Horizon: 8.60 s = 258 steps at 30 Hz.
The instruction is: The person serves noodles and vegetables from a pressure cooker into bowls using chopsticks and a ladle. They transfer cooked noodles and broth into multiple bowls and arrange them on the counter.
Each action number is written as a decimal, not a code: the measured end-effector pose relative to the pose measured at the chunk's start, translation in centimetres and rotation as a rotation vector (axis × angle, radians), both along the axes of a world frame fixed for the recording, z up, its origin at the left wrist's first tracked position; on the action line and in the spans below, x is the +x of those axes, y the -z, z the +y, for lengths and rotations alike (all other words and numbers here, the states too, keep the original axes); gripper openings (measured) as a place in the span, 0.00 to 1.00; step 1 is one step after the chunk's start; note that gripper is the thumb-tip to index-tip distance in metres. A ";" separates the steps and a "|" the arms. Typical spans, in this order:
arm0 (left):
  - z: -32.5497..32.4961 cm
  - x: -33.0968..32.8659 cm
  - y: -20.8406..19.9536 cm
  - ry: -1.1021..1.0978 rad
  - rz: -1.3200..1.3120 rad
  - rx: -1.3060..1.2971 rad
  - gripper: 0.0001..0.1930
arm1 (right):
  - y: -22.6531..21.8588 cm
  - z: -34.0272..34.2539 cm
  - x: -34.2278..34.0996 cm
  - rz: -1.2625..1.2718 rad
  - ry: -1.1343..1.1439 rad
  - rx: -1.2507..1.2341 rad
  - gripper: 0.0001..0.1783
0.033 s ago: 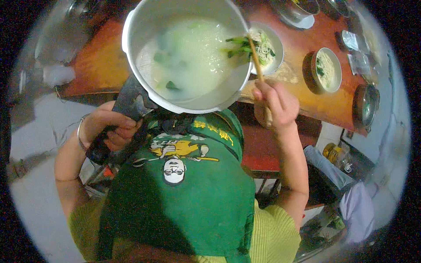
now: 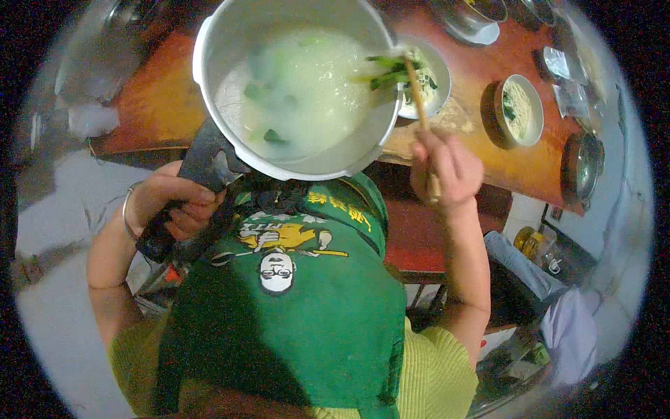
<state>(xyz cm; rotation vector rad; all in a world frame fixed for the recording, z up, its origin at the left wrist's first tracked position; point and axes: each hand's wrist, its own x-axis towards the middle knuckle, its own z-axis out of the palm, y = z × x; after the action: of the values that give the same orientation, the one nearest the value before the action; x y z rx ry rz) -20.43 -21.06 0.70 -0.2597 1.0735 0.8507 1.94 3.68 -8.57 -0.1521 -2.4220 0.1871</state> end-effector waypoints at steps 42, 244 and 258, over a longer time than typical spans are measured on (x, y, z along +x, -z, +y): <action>1.1 0.4 -0.6 0.002 0.071 -0.029 0.08 | 5.7 1.4 3.9 0.530 0.267 -1.187 0.10; -0.8 -3.1 4.8 0.034 0.039 0.018 0.05 | -3.7 -0.5 4.3 -1.032 0.312 -2.153 0.19; 0.3 -2.5 5.7 -0.030 0.003 0.051 0.06 | -5.8 1.3 11.2 -0.428 0.412 -1.854 0.17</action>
<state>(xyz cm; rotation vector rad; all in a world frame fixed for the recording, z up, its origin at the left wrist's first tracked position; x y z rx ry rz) -22.91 -20.79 -5.01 -0.2320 1.0512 0.9045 13.13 4.94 -2.77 -1.5231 -1.6455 2.2237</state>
